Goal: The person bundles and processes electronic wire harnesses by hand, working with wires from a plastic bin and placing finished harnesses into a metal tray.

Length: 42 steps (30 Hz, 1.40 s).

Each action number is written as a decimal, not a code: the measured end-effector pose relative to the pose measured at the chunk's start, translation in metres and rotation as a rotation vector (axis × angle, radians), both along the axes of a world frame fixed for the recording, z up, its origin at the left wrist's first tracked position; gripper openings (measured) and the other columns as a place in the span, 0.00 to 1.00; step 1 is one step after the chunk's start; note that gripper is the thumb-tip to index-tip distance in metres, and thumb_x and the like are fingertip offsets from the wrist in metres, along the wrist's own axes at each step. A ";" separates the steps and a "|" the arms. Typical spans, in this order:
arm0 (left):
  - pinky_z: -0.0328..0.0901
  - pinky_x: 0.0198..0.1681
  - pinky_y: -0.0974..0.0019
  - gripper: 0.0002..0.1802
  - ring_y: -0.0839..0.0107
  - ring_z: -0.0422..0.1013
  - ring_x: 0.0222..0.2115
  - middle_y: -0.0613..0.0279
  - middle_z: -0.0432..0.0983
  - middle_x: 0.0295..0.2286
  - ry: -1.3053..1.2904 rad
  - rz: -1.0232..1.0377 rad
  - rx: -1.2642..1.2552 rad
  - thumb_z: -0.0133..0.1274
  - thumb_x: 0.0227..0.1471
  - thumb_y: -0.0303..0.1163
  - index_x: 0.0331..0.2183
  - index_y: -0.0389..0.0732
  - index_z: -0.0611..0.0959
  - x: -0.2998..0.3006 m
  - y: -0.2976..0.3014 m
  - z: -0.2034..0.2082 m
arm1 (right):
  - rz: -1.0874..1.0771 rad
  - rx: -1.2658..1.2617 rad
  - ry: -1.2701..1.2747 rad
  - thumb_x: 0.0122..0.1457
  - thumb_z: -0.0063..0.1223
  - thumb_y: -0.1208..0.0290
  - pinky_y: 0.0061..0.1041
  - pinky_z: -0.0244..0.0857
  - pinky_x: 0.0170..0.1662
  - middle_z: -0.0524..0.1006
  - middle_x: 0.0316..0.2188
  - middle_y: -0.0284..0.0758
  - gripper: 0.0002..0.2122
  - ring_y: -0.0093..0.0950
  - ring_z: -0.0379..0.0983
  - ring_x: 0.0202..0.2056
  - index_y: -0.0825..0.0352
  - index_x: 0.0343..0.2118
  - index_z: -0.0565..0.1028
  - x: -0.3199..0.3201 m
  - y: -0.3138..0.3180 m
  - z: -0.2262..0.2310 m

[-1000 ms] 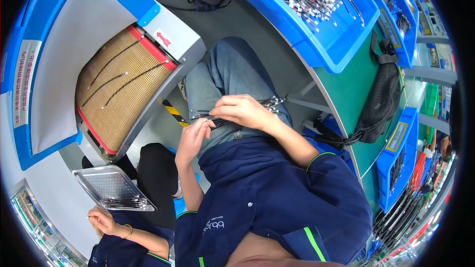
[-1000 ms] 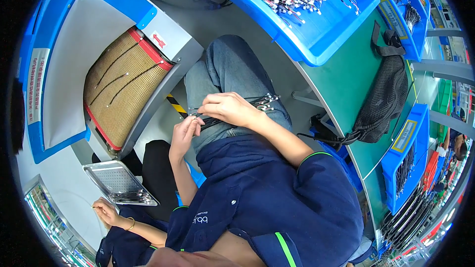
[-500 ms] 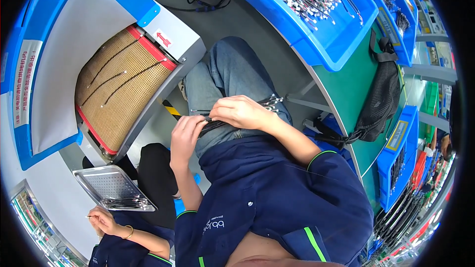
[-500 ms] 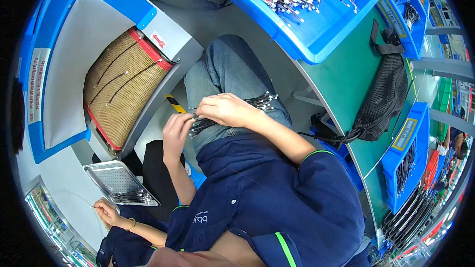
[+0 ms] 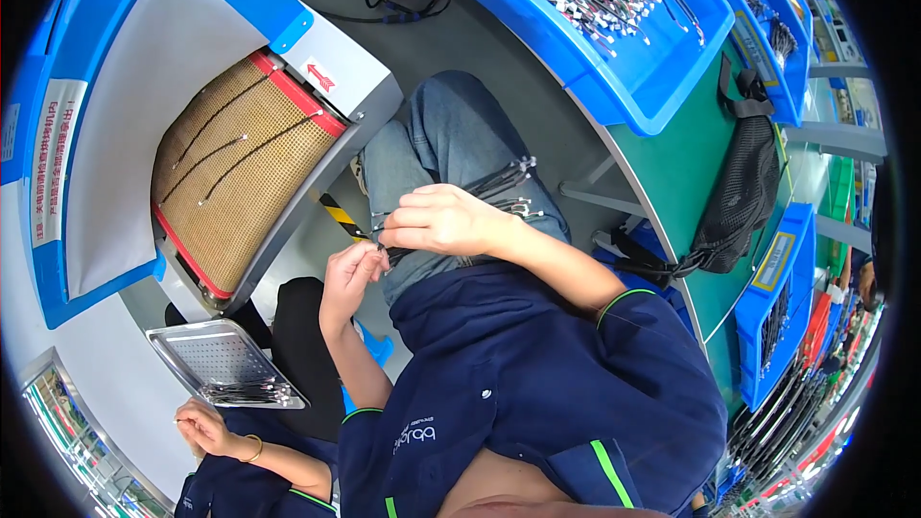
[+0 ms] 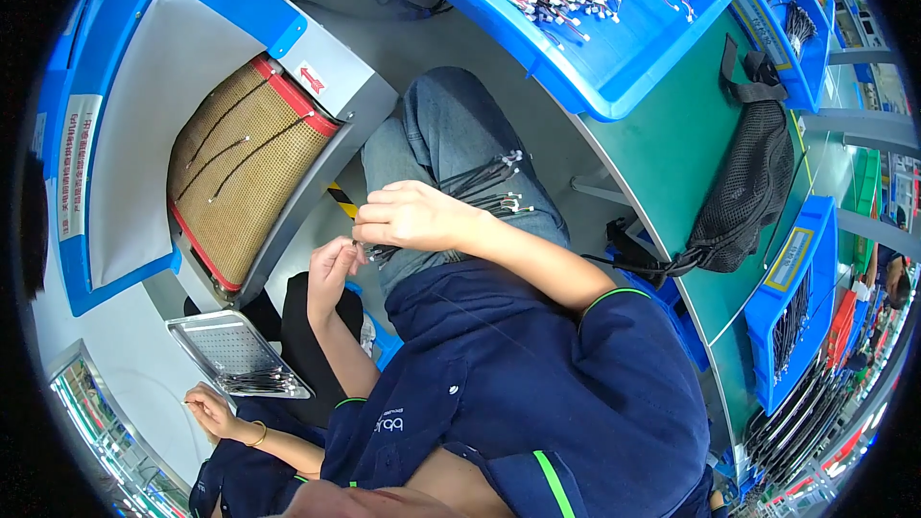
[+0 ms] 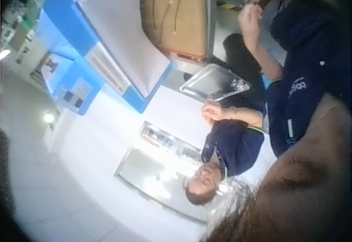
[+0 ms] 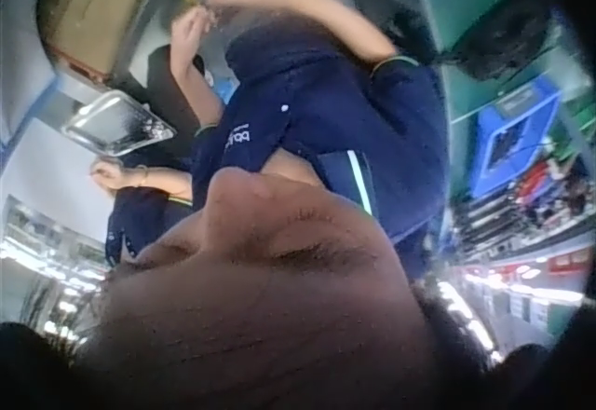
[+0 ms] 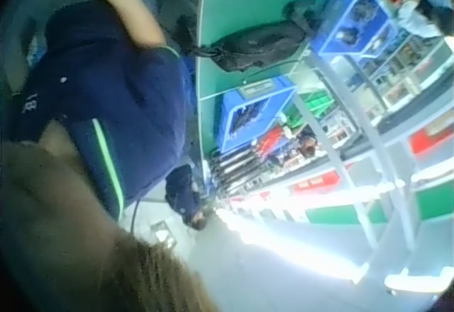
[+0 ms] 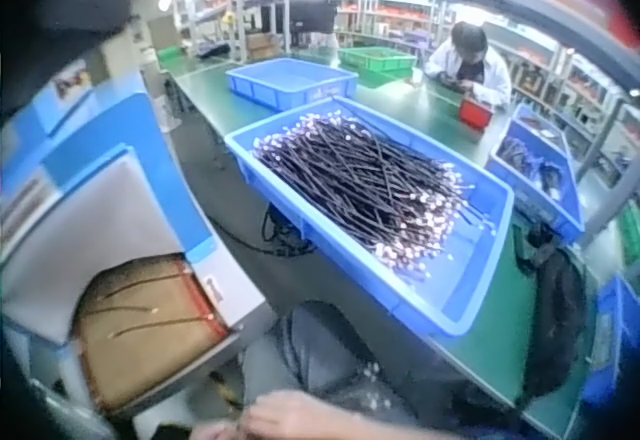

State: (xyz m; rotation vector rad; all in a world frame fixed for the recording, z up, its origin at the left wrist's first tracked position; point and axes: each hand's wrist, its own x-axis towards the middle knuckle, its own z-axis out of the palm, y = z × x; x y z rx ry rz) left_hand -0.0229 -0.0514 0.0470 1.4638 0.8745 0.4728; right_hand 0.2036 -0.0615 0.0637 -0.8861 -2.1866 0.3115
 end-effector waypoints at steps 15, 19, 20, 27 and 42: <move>0.64 0.26 0.65 0.04 0.63 0.69 0.22 0.57 0.72 0.22 0.183 -0.028 0.400 0.53 0.50 0.24 0.31 0.34 0.78 0.023 -0.002 0.005 | -0.018 -0.059 0.050 0.45 0.53 0.71 0.23 0.67 0.29 0.71 0.27 0.28 0.10 0.25 0.70 0.29 0.64 0.33 0.74 0.006 -0.006 -0.007; 0.64 0.26 0.67 0.05 0.65 0.70 0.22 0.58 0.72 0.21 0.111 -0.069 0.203 0.54 0.50 0.25 0.30 0.33 0.78 0.019 0.000 0.005 | 0.054 -0.015 0.054 0.45 0.53 0.71 0.23 0.67 0.29 0.71 0.26 0.28 0.10 0.25 0.70 0.29 0.65 0.33 0.74 0.011 -0.003 -0.008; 0.64 0.26 0.67 0.05 0.65 0.70 0.22 0.58 0.72 0.21 0.112 -0.068 0.203 0.54 0.50 0.25 0.30 0.33 0.78 0.020 -0.001 0.006 | 0.060 -0.025 0.065 0.45 0.53 0.71 0.23 0.67 0.29 0.71 0.26 0.29 0.10 0.25 0.70 0.29 0.65 0.32 0.74 0.012 -0.004 -0.009; 0.68 0.32 0.65 0.07 0.61 0.73 0.28 0.59 0.75 0.25 0.217 -0.002 0.752 0.59 0.43 0.24 0.29 0.36 0.80 0.021 0.000 0.009 | 0.090 -0.336 0.172 0.49 0.55 0.72 0.29 0.67 0.29 0.68 0.25 0.35 0.07 0.32 0.70 0.27 0.68 0.29 0.73 0.008 -0.008 -0.008; 0.68 0.31 0.65 0.14 0.61 0.73 0.27 0.58 0.76 0.26 0.131 0.170 0.892 0.60 0.33 0.14 0.28 0.35 0.80 0.022 -0.007 0.013 | -0.026 -0.484 0.227 0.51 0.57 0.73 0.29 0.69 0.34 0.73 0.28 0.35 0.07 0.33 0.73 0.30 0.69 0.32 0.76 0.001 -0.014 0.003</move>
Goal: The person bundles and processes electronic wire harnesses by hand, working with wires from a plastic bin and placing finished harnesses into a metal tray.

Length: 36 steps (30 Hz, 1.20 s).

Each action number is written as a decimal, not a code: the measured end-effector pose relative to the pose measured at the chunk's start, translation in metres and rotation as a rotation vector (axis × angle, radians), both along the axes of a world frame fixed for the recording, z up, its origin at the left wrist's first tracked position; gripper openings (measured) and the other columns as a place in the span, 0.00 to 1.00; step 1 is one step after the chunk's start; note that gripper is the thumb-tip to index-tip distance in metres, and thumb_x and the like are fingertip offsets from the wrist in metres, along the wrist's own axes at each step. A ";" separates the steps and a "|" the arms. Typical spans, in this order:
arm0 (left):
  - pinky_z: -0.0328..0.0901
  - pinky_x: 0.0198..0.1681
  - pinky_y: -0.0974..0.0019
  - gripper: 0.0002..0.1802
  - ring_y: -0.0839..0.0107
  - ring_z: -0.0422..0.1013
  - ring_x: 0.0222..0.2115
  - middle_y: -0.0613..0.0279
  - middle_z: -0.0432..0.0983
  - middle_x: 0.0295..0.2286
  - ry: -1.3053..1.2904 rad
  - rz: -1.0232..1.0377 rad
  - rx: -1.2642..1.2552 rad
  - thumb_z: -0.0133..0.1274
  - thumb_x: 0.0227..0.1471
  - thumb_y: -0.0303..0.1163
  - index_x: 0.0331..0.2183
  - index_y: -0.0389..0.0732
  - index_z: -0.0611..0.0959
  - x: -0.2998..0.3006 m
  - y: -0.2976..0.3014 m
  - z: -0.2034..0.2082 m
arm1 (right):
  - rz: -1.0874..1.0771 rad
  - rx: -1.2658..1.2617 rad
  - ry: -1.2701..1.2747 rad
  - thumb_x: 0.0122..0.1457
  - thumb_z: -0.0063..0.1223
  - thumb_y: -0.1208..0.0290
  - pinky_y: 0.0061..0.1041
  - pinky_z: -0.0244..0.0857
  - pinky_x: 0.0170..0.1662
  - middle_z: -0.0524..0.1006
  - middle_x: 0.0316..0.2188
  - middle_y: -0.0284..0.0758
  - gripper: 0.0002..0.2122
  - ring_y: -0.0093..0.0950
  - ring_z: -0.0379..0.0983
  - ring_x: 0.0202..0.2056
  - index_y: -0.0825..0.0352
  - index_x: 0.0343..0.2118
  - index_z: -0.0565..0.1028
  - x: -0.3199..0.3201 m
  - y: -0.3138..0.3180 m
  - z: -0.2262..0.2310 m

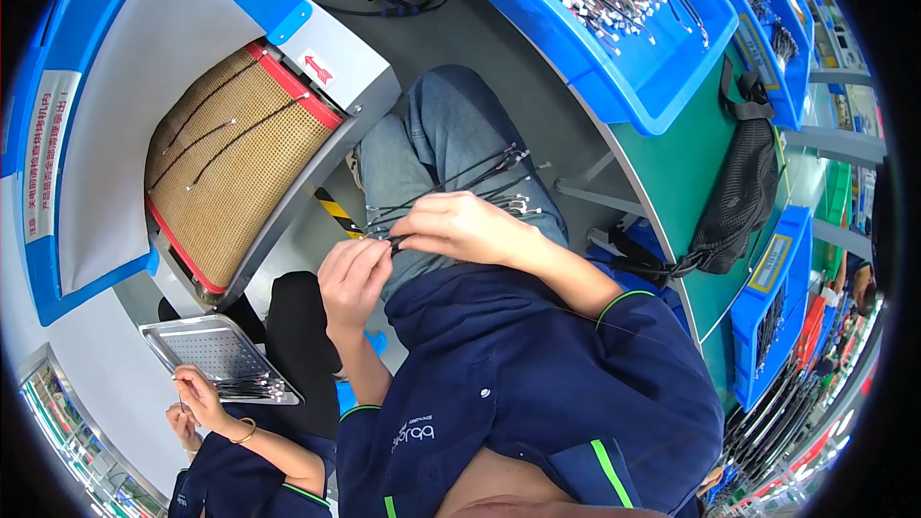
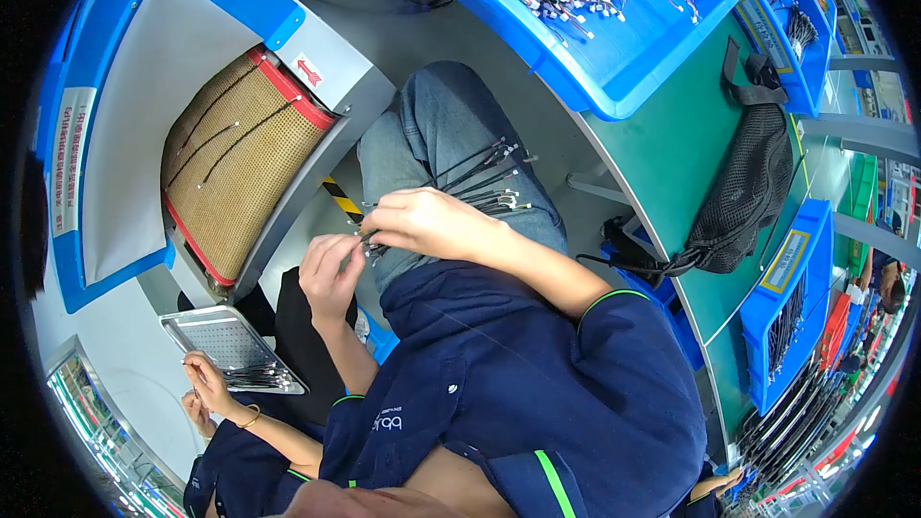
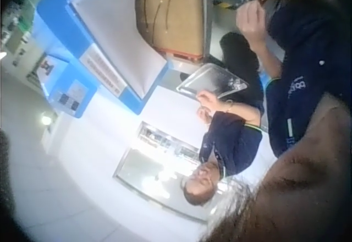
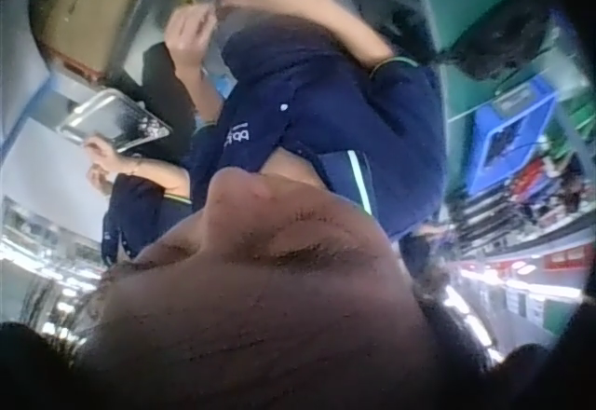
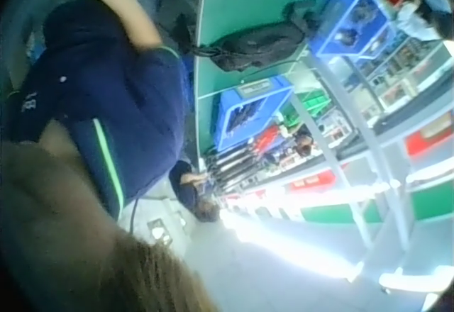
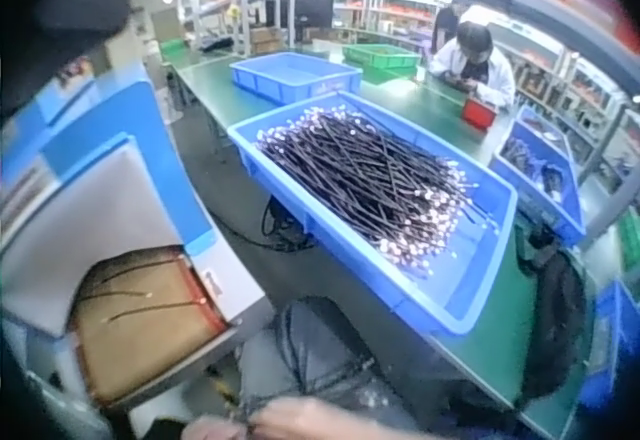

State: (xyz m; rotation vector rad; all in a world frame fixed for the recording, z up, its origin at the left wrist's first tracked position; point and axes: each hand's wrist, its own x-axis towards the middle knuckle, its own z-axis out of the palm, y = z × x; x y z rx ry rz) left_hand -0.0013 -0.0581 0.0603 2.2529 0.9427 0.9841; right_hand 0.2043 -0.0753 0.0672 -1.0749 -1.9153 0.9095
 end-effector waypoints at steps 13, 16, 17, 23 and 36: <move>0.67 0.28 0.64 0.13 0.62 0.72 0.25 0.60 0.75 0.24 0.032 0.026 -0.010 0.61 0.33 0.17 0.27 0.37 0.80 -0.003 0.004 -0.002 | -0.010 0.002 0.041 0.51 0.58 0.75 0.28 0.68 0.37 0.74 0.29 0.35 0.08 0.31 0.73 0.33 0.69 0.34 0.76 -0.001 0.004 -0.004; 0.67 0.28 0.64 0.13 0.62 0.72 0.25 0.60 0.75 0.24 0.005 0.024 -0.041 0.61 0.33 0.17 0.27 0.37 0.80 0.001 0.004 -0.004 | -0.007 0.053 0.054 0.51 0.58 0.75 0.28 0.69 0.36 0.75 0.29 0.34 0.09 0.31 0.73 0.33 0.69 0.35 0.77 -0.001 0.002 -0.006; 0.67 0.28 0.64 0.13 0.62 0.72 0.25 0.60 0.75 0.24 0.004 0.024 -0.042 0.61 0.33 0.17 0.27 0.37 0.80 0.002 0.003 -0.003 | 0.006 0.054 0.035 0.51 0.57 0.74 0.29 0.68 0.36 0.73 0.28 0.34 0.08 0.32 0.72 0.33 0.68 0.35 0.76 0.001 0.003 -0.006; 0.67 0.29 0.65 0.14 0.62 0.72 0.26 0.60 0.75 0.24 0.002 0.041 -0.023 0.62 0.32 0.16 0.27 0.37 0.80 0.007 0.002 -0.003 | -0.021 0.016 0.063 0.50 0.57 0.72 0.29 0.68 0.35 0.72 0.27 0.34 0.08 0.33 0.72 0.31 0.67 0.32 0.75 0.003 0.000 -0.012; 0.67 0.30 0.65 0.13 0.62 0.72 0.27 0.59 0.75 0.24 0.042 0.027 -0.020 0.61 0.33 0.16 0.28 0.36 0.78 0.010 0.001 -0.008 | -0.001 0.015 -0.054 0.52 0.56 0.73 0.29 0.67 0.37 0.73 0.27 0.35 0.06 0.33 0.71 0.31 0.68 0.32 0.75 0.029 0.000 -0.007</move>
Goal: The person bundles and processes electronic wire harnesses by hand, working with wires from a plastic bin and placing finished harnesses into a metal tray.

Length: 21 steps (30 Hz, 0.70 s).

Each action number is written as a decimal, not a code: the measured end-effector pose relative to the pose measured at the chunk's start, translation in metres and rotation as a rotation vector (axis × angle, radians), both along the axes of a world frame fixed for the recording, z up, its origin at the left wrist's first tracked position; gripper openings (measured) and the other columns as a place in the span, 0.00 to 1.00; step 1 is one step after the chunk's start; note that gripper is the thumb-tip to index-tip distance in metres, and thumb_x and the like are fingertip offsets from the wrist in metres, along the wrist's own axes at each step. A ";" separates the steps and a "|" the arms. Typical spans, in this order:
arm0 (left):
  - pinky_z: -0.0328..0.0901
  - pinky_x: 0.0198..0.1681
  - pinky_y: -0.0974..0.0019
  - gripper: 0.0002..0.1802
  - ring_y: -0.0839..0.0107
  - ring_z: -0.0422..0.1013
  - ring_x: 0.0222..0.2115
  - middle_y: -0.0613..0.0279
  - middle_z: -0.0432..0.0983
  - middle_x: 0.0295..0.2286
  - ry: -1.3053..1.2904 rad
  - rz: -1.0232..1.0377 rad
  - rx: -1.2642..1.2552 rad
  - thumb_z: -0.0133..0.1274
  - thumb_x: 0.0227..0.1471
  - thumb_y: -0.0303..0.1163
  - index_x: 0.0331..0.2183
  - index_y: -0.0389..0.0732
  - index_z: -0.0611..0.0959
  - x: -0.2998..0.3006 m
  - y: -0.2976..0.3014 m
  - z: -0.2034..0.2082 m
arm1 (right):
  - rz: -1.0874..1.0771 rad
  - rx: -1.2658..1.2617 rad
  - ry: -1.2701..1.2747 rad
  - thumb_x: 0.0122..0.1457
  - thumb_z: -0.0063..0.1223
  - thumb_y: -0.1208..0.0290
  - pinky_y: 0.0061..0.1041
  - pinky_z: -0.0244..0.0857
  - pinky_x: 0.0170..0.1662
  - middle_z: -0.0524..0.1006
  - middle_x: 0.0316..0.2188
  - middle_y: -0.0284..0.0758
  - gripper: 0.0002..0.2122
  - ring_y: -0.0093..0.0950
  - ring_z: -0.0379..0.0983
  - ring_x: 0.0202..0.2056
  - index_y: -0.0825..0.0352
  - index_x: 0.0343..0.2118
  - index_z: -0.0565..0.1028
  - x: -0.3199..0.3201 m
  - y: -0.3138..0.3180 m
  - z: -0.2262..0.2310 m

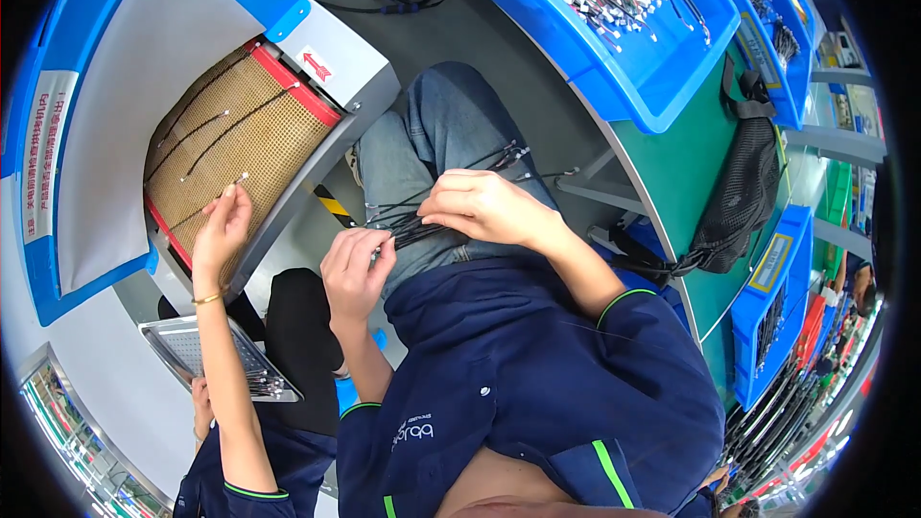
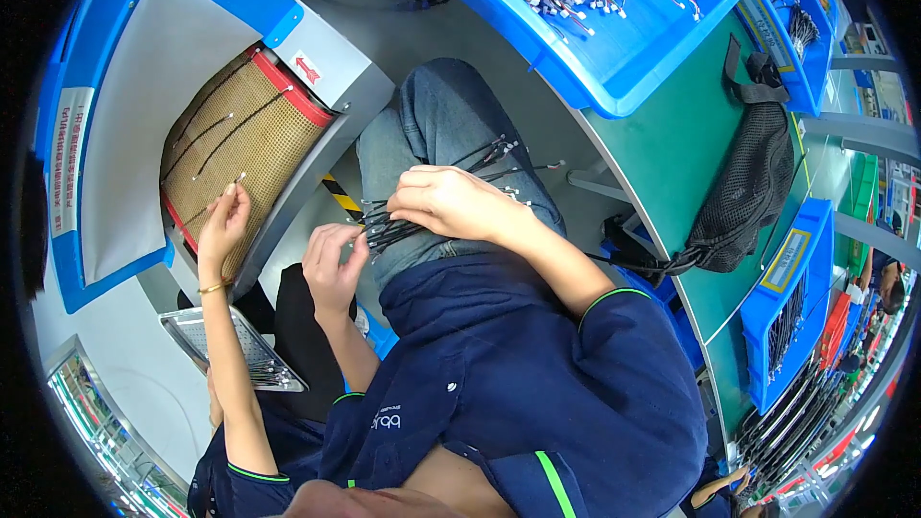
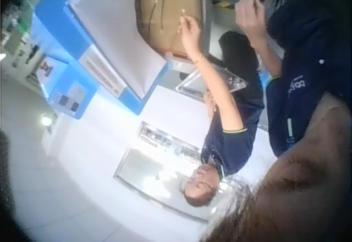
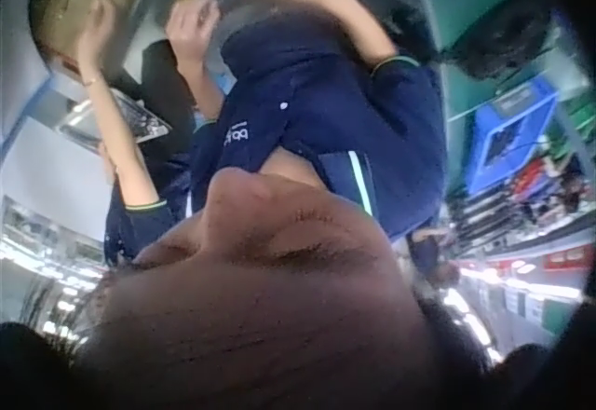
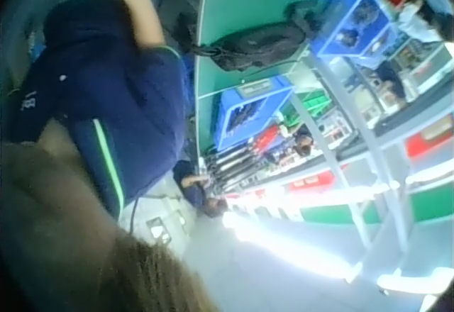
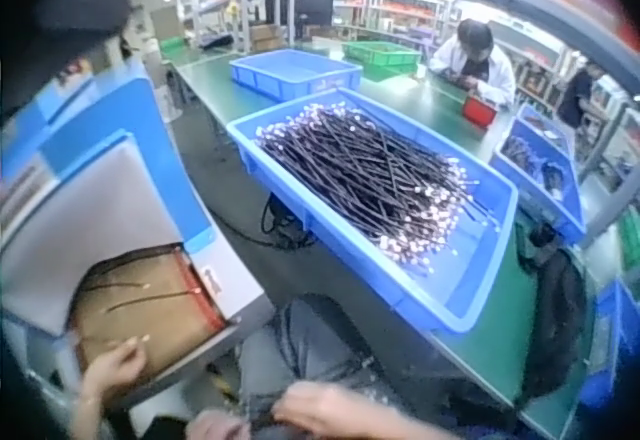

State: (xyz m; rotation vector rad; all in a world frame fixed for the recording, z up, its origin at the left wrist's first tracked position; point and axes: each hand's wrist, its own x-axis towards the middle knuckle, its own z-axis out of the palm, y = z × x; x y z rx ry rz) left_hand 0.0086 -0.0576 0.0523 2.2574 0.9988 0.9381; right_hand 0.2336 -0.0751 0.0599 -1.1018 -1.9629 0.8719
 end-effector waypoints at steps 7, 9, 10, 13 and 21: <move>0.68 0.31 0.65 0.14 0.61 0.73 0.28 0.57 0.76 0.27 -0.024 0.043 -0.065 0.61 0.36 0.15 0.30 0.35 0.78 0.001 -0.002 0.000 | -0.013 -0.005 -0.018 0.53 0.56 0.74 0.28 0.68 0.37 0.74 0.27 0.35 0.06 0.32 0.72 0.31 0.69 0.32 0.76 0.001 0.000 0.003; 0.68 0.31 0.65 0.15 0.61 0.73 0.28 0.57 0.76 0.27 -0.030 0.027 -0.041 0.61 0.35 0.15 0.30 0.35 0.78 0.001 -0.001 0.000 | -0.012 -0.015 -0.022 0.53 0.56 0.74 0.28 0.67 0.37 0.74 0.27 0.35 0.06 0.32 0.72 0.31 0.69 0.32 0.76 0.002 0.001 0.004; 0.68 0.31 0.66 0.15 0.61 0.73 0.29 0.57 0.77 0.27 -0.034 0.011 -0.016 0.61 0.35 0.14 0.30 0.35 0.79 0.001 -0.001 0.000 | -0.010 -0.025 -0.025 0.53 0.56 0.74 0.28 0.67 0.36 0.74 0.27 0.35 0.06 0.32 0.72 0.31 0.69 0.33 0.76 0.002 0.001 0.004; 0.69 0.30 0.65 0.15 0.61 0.73 0.28 0.57 0.77 0.26 -0.029 -0.030 0.053 0.61 0.34 0.14 0.29 0.35 0.79 -0.001 0.002 0.000 | -0.002 -0.022 -0.026 0.53 0.56 0.74 0.28 0.68 0.36 0.75 0.27 0.35 0.06 0.31 0.72 0.31 0.69 0.32 0.76 0.003 0.001 0.003; 0.68 0.30 0.65 0.16 0.61 0.73 0.26 0.58 0.76 0.25 -0.005 -0.035 0.116 0.61 0.31 0.13 0.28 0.34 0.79 0.003 0.007 -0.002 | -0.004 0.016 0.021 0.53 0.54 0.73 0.31 0.67 0.36 0.72 0.25 0.37 0.05 0.34 0.70 0.31 0.69 0.30 0.74 -0.001 0.002 -0.002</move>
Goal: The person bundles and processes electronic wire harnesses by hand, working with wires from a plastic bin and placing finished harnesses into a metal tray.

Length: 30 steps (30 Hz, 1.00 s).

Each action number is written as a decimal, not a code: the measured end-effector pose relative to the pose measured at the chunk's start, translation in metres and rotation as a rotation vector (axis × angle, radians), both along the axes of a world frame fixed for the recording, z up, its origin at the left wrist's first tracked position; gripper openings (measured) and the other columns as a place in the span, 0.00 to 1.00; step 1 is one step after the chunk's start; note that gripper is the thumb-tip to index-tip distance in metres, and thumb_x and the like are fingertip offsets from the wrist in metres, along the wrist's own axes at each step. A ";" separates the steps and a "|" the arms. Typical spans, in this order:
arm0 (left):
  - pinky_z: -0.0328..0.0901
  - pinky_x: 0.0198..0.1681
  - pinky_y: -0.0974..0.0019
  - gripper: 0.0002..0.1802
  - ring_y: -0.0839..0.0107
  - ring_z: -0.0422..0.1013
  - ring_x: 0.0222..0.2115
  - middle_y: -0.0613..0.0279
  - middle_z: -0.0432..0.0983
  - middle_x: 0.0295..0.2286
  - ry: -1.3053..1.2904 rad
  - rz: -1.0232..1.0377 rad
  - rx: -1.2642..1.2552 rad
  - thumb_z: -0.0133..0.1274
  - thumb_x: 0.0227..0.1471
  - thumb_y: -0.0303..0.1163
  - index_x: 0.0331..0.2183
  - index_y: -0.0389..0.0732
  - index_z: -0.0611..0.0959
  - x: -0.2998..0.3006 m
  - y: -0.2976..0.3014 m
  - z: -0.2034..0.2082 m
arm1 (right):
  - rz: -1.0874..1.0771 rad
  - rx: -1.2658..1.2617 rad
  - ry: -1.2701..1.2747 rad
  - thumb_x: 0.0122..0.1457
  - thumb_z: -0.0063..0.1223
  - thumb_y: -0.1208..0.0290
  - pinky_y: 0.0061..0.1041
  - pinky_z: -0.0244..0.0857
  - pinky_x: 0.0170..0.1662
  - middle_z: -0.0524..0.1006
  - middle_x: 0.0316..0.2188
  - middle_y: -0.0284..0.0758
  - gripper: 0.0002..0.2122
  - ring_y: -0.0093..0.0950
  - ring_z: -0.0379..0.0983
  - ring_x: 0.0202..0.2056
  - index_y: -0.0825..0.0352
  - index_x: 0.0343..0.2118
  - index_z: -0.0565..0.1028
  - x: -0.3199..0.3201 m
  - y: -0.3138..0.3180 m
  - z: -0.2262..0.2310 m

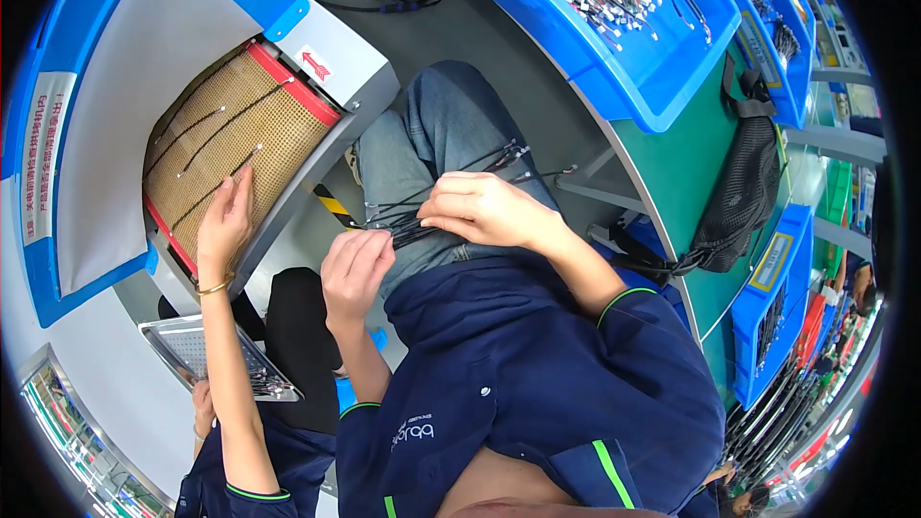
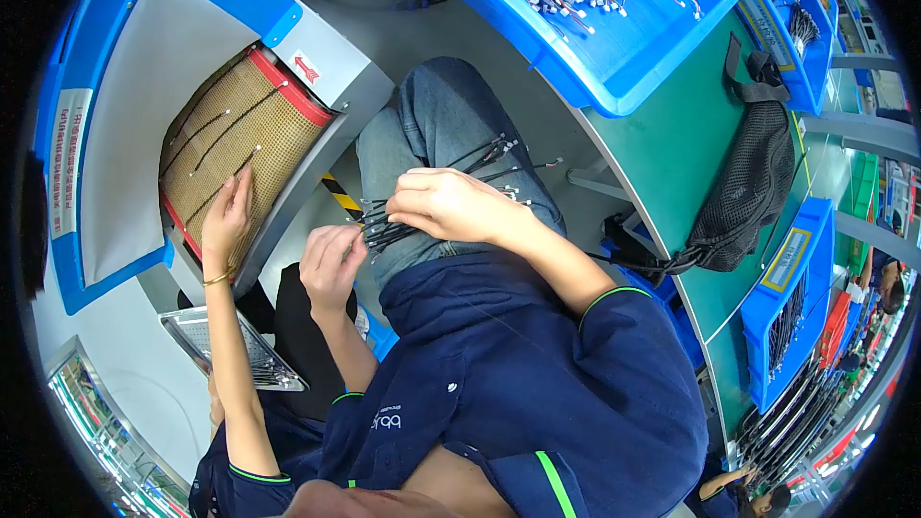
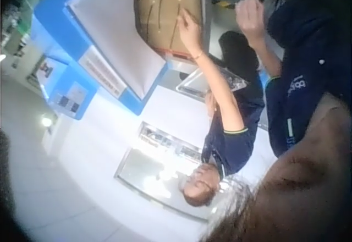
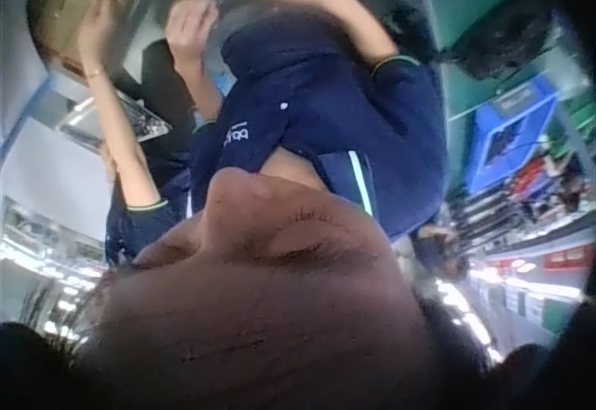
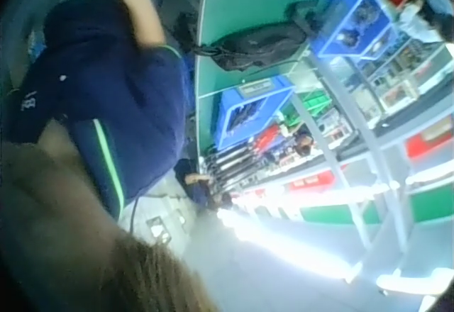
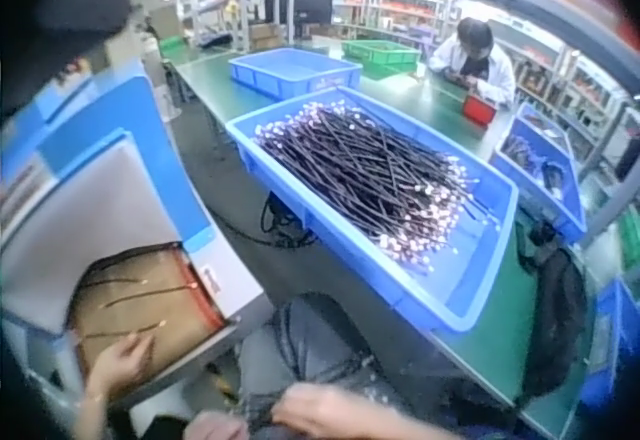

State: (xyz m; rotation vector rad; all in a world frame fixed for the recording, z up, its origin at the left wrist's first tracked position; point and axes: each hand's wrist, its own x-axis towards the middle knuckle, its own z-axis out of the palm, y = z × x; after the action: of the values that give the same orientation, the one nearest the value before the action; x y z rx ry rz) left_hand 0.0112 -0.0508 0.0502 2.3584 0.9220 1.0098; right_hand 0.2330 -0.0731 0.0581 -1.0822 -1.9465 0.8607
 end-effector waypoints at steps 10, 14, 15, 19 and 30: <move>0.69 0.30 0.65 0.13 0.62 0.73 0.27 0.59 0.76 0.27 -0.039 -0.010 -0.061 0.62 0.34 0.16 0.28 0.34 0.80 0.003 0.000 0.000 | -0.029 -0.010 0.009 0.52 0.54 0.74 0.31 0.67 0.35 0.71 0.25 0.37 0.04 0.35 0.70 0.30 0.69 0.30 0.74 0.001 -0.001 0.000; 0.69 0.30 0.65 0.13 0.62 0.73 0.27 0.59 0.76 0.27 -0.019 -0.006 -0.047 0.62 0.33 0.17 0.28 0.34 0.80 0.002 0.001 -0.003 | -0.028 0.006 -0.011 0.52 0.54 0.74 0.31 0.67 0.35 0.71 0.25 0.37 0.05 0.35 0.70 0.30 0.68 0.30 0.74 0.000 -0.002 -0.004; 0.69 0.30 0.65 0.13 0.62 0.73 0.27 0.60 0.76 0.26 -0.001 -0.012 -0.046 0.61 0.33 0.17 0.28 0.35 0.80 0.003 0.001 -0.003 | -0.031 -0.007 -0.024 0.52 0.55 0.73 0.31 0.67 0.35 0.71 0.25 0.36 0.05 0.35 0.70 0.30 0.68 0.30 0.74 0.001 -0.002 -0.004; 0.68 0.30 0.64 0.13 0.62 0.72 0.28 0.61 0.76 0.25 0.062 0.005 -0.047 0.61 0.32 0.18 0.27 0.37 0.80 -0.002 0.005 -0.009 | -0.051 0.012 -0.086 0.51 0.55 0.72 0.30 0.67 0.35 0.71 0.25 0.35 0.05 0.33 0.70 0.30 0.65 0.30 0.74 0.011 -0.001 -0.004; 0.66 0.36 0.63 0.09 0.59 0.72 0.29 0.57 0.76 0.26 0.090 0.290 -0.120 0.59 0.38 0.17 0.27 0.35 0.79 -0.057 0.006 -0.030 | -0.316 -0.119 -0.272 0.47 0.60 0.74 0.26 0.67 0.33 0.75 0.25 0.33 0.06 0.30 0.72 0.31 0.65 0.30 0.77 0.077 -0.007 0.000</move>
State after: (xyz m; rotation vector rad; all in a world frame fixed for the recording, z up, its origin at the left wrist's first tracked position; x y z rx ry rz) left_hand -0.0459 -0.0450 0.0199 2.2279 1.3504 0.9279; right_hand 0.3103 -0.0803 0.0582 -1.5976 -1.8834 0.6890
